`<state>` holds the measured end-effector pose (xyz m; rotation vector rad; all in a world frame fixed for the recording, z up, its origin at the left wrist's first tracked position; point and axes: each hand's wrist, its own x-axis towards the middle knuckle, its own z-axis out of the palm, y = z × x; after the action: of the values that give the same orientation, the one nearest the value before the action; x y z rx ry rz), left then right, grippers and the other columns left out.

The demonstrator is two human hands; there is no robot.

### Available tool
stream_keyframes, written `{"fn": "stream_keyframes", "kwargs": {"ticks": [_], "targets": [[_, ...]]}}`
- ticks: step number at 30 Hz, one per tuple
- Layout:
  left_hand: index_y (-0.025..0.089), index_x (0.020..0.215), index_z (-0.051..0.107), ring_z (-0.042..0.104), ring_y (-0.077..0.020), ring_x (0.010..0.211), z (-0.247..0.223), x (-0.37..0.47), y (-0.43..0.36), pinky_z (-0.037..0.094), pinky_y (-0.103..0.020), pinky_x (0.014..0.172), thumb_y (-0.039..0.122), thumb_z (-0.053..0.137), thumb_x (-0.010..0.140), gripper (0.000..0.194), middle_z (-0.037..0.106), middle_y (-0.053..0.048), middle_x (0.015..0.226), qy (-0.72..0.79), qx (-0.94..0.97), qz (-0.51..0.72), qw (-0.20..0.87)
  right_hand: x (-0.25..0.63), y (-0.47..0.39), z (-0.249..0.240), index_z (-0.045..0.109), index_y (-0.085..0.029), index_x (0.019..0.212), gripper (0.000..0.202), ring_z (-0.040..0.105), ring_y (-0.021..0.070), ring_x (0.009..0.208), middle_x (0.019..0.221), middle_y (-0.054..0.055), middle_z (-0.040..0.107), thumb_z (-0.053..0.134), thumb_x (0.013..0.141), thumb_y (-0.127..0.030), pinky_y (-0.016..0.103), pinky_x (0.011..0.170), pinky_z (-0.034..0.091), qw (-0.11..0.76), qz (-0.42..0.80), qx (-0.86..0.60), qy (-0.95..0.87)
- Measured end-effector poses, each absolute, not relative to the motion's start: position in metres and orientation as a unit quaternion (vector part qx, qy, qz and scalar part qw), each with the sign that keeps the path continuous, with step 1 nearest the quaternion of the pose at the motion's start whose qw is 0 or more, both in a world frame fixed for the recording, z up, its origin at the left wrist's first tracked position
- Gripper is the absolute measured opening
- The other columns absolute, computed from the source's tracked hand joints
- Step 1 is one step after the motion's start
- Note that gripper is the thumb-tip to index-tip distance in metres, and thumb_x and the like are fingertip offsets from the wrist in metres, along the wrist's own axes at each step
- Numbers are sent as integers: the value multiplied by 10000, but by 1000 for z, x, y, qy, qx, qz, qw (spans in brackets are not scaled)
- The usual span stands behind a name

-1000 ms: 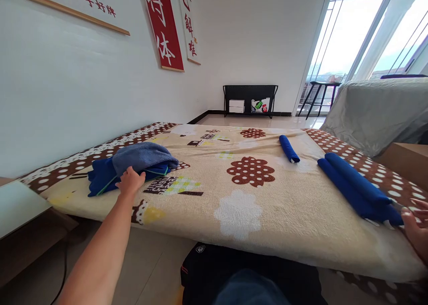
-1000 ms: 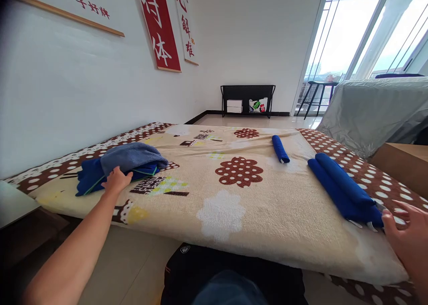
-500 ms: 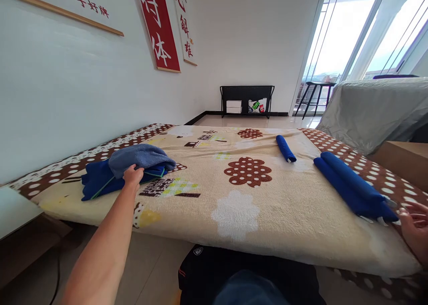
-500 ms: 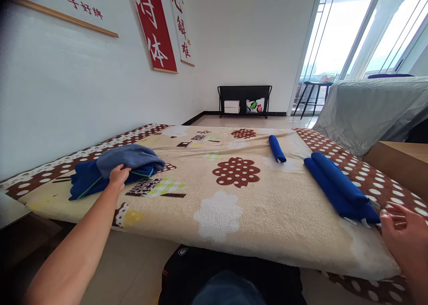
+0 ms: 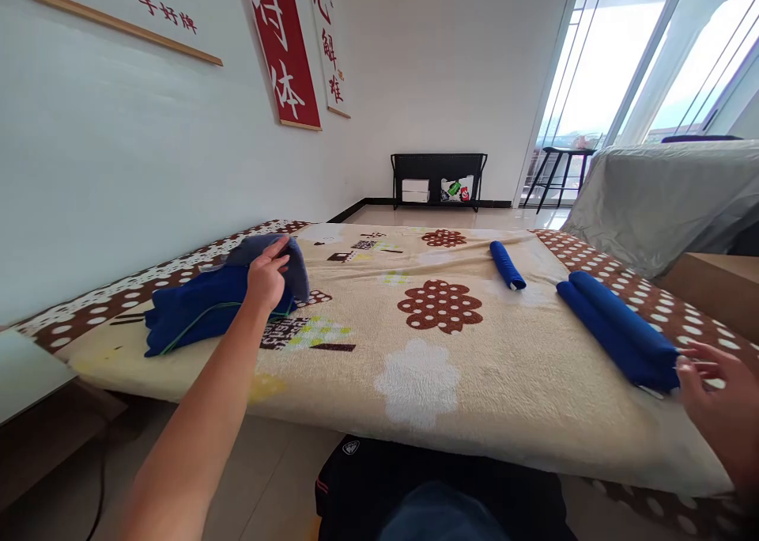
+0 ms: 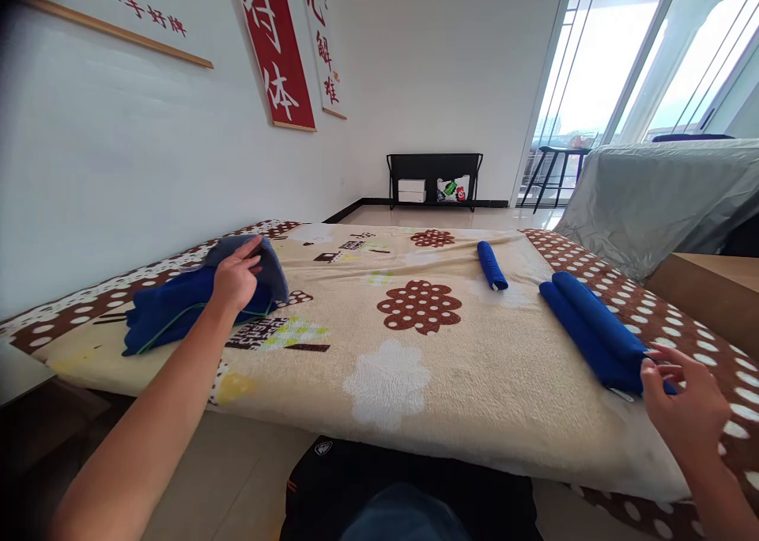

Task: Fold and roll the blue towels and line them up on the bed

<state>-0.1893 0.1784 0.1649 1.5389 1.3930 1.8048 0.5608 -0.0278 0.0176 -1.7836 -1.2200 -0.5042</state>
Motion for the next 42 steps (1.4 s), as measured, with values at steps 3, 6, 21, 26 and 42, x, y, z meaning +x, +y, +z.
{"fn": "stream_keyframes", "kwargs": {"ticks": [3, 6, 21, 26, 42], "targets": [[188, 1325, 614, 500, -285, 1296, 171, -131, 163, 462, -383, 1009, 227, 626, 822, 505, 553, -50, 1426, 405, 598, 629, 288, 516, -24, 39, 541, -418, 1239, 398, 668, 328, 842, 1022, 73, 658, 522, 843, -463, 479, 831, 517, 468, -163, -684, -535], [218, 1259, 671, 529, -300, 1267, 170, -63, 126, 429, -444, 1059, 262, 670, 811, 450, 582, -65, 1387, 297, 655, 566, 403, 467, -22, 57, 556, -405, 1158, 296, 666, 284, 835, 1040, 45, 657, 550, 862, -387, 448, 842, 532, 445, -111, -622, -635], [205, 1114, 653, 633, -211, 1064, 94, 22, 63, 476, -339, 965, 233, 496, 932, 242, 681, -70, 1132, 330, 912, 207, 130, 361, -14, 60, 537, -311, 1312, 376, 597, 207, 1176, 1352, 35, 587, 379, 997, -443, 387, 983, 492, 219, 97, -494, -836], [183, 1258, 573, 531, -249, 1257, 67, 15, 121, 408, -410, 1050, 116, 516, 836, 432, 591, -109, 1334, 435, 866, 234, 77, 334, -1, 53, 494, -339, 1380, 428, 443, 215, 1353, 1504, 6, 442, 373, 997, -489, 433, 1135, 360, 207, 111, -484, -843], [184, 945, 667, 622, -213, 952, 59, 22, 118, 400, -375, 902, 216, 497, 975, 176, 700, -66, 967, 370, 909, 174, -75, 321, 20, 41, 618, -245, 1154, 260, 547, 205, 1107, 1178, 67, 592, 544, 907, -278, 396, 998, 429, 222, 149, -457, -849]]}}
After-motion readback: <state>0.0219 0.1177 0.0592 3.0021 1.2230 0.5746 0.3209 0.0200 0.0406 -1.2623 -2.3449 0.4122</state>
